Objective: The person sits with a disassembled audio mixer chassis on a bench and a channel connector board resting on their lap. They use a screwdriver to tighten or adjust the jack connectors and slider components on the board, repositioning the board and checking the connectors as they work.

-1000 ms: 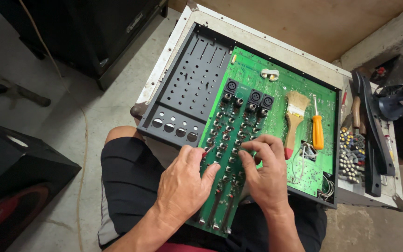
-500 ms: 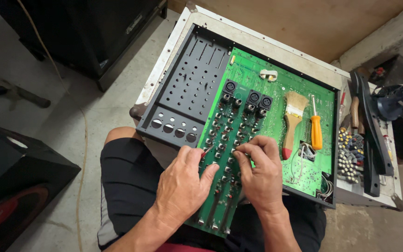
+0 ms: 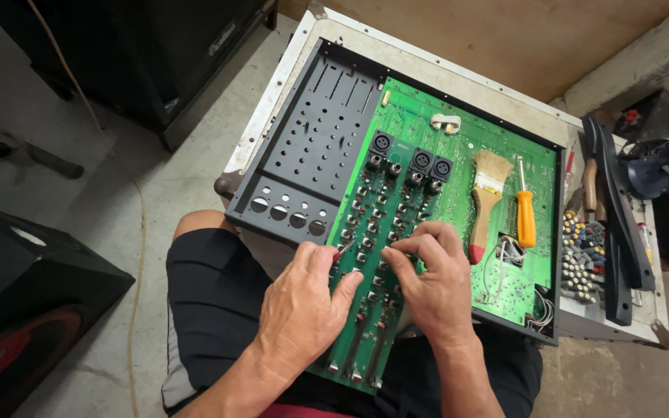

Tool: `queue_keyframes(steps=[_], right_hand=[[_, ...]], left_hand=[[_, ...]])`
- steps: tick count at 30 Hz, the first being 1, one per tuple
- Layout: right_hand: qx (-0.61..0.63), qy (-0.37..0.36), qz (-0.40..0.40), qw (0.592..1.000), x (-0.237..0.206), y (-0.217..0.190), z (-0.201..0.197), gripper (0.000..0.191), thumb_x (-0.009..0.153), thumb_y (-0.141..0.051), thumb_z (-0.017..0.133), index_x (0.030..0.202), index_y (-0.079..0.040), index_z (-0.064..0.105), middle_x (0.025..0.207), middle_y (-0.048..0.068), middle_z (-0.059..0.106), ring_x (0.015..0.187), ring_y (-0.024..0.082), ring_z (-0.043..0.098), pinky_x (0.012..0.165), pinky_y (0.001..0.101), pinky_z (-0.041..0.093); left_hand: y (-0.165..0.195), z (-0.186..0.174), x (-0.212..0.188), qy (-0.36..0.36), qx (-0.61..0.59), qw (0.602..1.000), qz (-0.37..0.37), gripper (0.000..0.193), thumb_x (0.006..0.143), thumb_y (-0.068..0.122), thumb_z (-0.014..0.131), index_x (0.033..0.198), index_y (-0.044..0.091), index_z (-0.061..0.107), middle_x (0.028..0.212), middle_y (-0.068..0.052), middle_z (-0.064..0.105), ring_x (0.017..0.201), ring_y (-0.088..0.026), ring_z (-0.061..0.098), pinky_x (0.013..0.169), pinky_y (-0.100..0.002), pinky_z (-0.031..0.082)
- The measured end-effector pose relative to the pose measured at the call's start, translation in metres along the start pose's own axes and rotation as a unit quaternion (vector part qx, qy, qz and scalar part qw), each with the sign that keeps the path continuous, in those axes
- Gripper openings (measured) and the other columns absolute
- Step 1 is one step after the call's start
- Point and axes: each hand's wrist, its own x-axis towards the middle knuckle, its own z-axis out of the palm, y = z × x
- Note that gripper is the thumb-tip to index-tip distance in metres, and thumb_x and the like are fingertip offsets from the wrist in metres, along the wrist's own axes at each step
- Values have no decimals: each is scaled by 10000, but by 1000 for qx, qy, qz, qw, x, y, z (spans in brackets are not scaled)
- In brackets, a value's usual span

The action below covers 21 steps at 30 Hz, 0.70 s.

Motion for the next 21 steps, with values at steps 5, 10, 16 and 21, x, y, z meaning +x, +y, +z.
queue_keyframes(steps=[5,10,16,21], right_hand=[[23,-9,24,999,2,1,1,169,775,-117,846,872,-44,728,1001,84,630,892,236,651,763,350,520],[47,-29,29,998,2,1,0,140,795,-88,815,914,-51,751,984,62,641,890,213,652,748,336,526],[31,-48,-29,998,2,2,-3,143,822,-39,771,964,-41,760,996,73,641,983,246,622,836,355,511],[41,-53,-3,998,-2,2,-4,164,858,-44,745,1020,-57,764,1031,69,645,986,230,643,796,332,529]], left_hand=[[0,-1,0,-12,-4,1000,-10,380,900,335,714,1094,31,595,997,-156,619,862,-397,665,690,-488,537],[-1,-1,0,-4,-5,1000,0,384,901,333,715,1107,29,600,998,-159,621,865,-398,665,696,-486,538],[0,0,0,3,-5,1000,2,379,900,329,719,1101,30,601,998,-160,625,869,-396,668,698,-483,539],[1,0,0,-1,-6,1000,-5,379,894,329,724,1101,33,607,1003,-158,630,869,-397,668,697,-486,538]])
